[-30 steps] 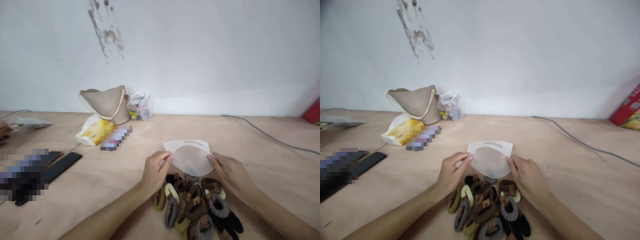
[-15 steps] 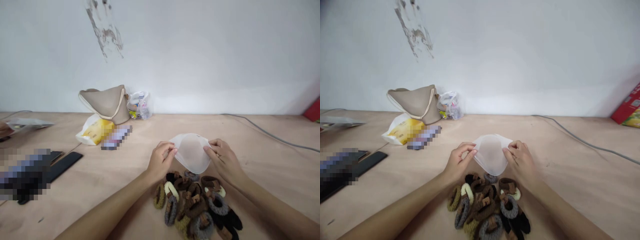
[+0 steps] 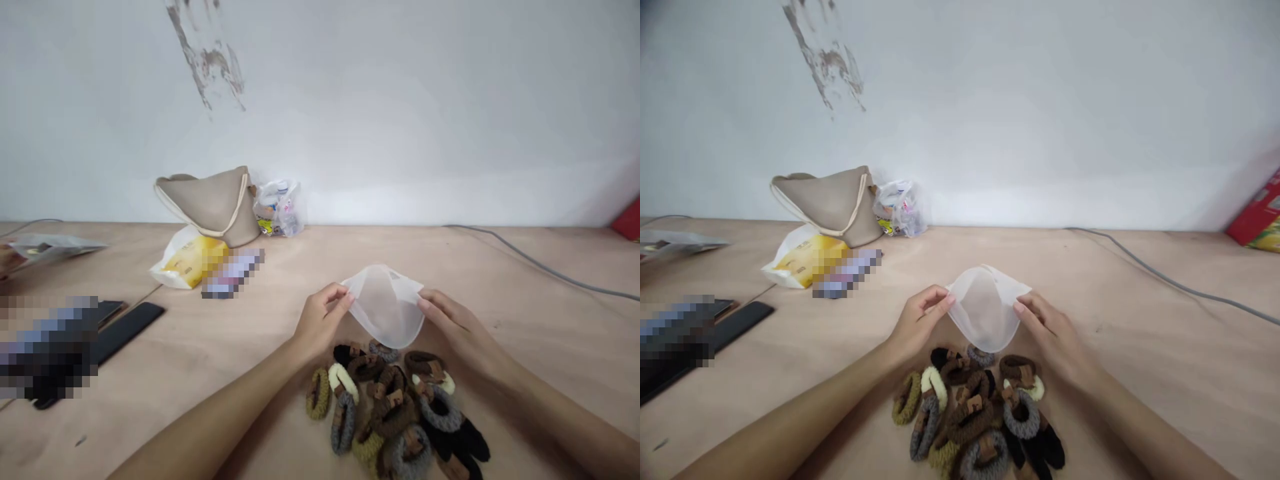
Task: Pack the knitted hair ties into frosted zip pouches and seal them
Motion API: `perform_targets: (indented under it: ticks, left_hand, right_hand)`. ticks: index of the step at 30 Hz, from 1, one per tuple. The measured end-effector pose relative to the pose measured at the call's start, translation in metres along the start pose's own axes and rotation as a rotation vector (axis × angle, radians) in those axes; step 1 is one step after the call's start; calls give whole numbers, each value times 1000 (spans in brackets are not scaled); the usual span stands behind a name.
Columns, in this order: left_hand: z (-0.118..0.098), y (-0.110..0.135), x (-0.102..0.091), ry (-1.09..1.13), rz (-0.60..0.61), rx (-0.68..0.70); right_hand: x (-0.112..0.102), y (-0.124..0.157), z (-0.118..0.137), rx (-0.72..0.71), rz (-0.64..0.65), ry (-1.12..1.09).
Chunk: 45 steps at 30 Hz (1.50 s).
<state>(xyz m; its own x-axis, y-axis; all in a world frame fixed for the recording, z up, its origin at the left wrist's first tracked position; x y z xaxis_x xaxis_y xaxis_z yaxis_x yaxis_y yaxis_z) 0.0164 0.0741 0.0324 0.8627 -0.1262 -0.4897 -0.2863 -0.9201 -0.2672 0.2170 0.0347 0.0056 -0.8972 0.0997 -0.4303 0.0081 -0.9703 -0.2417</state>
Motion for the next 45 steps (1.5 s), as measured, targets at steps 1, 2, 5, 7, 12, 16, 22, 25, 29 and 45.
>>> perform_targets:
  ticks: [1, 2, 5, 7, 12, 16, 22, 25, 29, 45]
  left_hand:
    - [-5, 4, -7, -84, -45, 44]
    - [-12, 7, -13, -172, -96, 94]
    - [-30, 16, -24, -347, -244, 232]
    - [-40, 19, -25, -377, -292, 316]
    - [-50, 23, -24, -368, -329, 410]
    - [-47, 24, -24, -339, -328, 394]
    - [-45, 23, -22, -307, -298, 332]
    - [-46, 22, -22, -300, -297, 303]
    - [-41, 16, -22, -301, -299, 226]
    - [-32, 2, -24, -291, -325, 172]
  right_hand:
    - [-8, 9, -3, 24, -34, -1]
    - [-16, 19, -4, 40, -68, 7]
    - [-32, 53, 13, -92, -84, 94]
    - [-26, 74, 40, -322, 11, 172]
    - [-5, 97, 77, -617, 107, 223]
    - [5, 98, 77, -648, 105, 266]
    - [-3, 90, 100, -786, 31, 398]
    - [-2, 73, 112, -814, -81, 461]
    - [26, 69, 109, -809, 75, 475]
    - [54, 52, 92, -667, 402, 544]
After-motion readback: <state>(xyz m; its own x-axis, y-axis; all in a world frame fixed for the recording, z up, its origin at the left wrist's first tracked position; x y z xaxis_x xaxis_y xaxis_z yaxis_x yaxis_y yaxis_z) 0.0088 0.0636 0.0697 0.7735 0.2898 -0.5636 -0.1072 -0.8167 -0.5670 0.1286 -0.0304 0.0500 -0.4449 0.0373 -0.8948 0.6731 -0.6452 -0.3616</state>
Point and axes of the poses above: each hand's wrist, its own y-axis away from the middle knuckle, its own x-axis out of the palm, z = x × y, the point moved 10 cm from there along -y, towards the middle knuckle, and after that the axes turned 10 degrees about -y, right-handed, at the moved point
